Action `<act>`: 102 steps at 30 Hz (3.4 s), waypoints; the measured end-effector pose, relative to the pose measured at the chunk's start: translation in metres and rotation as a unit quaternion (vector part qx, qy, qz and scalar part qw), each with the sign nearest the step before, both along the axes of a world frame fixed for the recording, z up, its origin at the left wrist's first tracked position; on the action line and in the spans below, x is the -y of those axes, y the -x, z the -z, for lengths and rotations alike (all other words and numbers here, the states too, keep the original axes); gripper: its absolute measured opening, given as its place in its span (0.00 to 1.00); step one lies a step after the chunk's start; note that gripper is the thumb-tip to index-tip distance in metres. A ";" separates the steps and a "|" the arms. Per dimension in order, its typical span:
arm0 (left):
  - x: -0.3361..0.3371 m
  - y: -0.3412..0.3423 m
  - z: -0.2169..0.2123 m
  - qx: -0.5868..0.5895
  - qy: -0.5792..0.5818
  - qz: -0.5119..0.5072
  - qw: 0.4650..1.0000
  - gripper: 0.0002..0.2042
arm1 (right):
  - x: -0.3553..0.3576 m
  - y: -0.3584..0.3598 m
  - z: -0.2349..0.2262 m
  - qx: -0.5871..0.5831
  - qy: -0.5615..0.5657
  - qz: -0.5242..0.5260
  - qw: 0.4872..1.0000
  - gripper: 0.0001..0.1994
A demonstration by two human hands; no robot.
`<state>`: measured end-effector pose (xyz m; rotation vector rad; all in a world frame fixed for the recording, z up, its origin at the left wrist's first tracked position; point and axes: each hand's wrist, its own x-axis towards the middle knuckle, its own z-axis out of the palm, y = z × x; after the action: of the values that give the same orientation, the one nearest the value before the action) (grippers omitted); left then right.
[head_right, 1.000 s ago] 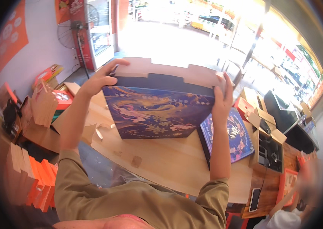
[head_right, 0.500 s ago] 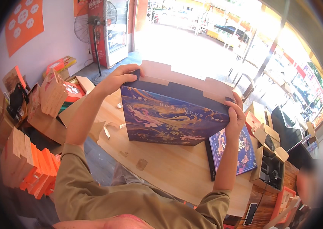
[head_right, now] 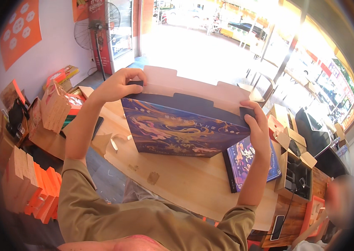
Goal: The person assembles a decorative box by inserting a tray into a sleeve, placing a lid on top, and securing it with a ribbon. The person handles the box components and ribbon by hand on a wooden table.
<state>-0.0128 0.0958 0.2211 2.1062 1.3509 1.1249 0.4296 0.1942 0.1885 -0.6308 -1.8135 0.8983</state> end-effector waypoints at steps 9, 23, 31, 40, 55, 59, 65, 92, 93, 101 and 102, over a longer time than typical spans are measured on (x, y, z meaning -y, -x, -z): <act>0.012 -0.008 0.008 0.170 0.056 0.079 0.981 0.35 | -0.008 -0.001 0.004 0.000 -0.018 0.032 0.999 0.12; 0.003 0.002 0.011 0.128 0.050 0.110 0.984 0.25 | -0.013 -0.006 -0.018 0.111 -0.047 0.066 0.991 0.09; 0.004 0.001 0.011 0.130 0.048 0.099 0.985 0.25 | -0.011 -0.005 -0.019 0.106 -0.053 0.068 0.991 0.06; 0.007 0.000 0.016 0.117 -0.004 0.061 0.991 0.21 | -0.019 0.003 -0.001 -0.037 -0.082 0.120 0.989 0.08; 0.008 0.000 0.004 -0.013 -0.125 0.075 0.989 0.12 | -0.016 -0.005 -0.011 0.070 -0.048 -0.007 0.996 0.16; 0.014 -0.010 -0.010 -0.062 -0.078 0.045 0.994 0.13 | -0.012 -0.007 -0.025 0.161 -0.088 0.000 0.983 0.15; 0.023 -0.015 -0.029 -0.172 -0.053 0.016 0.984 0.17 | 0.003 -0.004 -0.037 0.180 -0.097 -0.013 0.979 0.20; 0.008 -0.063 -0.031 -0.242 -0.051 0.079 0.966 0.20 | 0.008 0.011 -0.033 0.206 -0.096 0.060 0.972 0.18; 0.008 -0.063 -0.031 -0.231 -0.055 0.086 0.968 0.19 | 0.007 0.012 -0.034 0.210 -0.088 0.053 0.972 0.17; 0.007 -0.054 -0.027 -0.240 -0.131 0.149 0.950 0.31 | 0.000 0.000 -0.030 0.156 -0.170 -0.033 0.973 0.23; 0.009 -0.054 -0.028 -0.241 -0.135 0.153 0.949 0.35 | 0.000 0.000 -0.033 0.149 -0.201 -0.064 0.966 0.25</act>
<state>0.0411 0.0863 0.2493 2.8084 1.0351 0.7218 0.4295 0.1939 0.2212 -0.4058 -2.2492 0.5080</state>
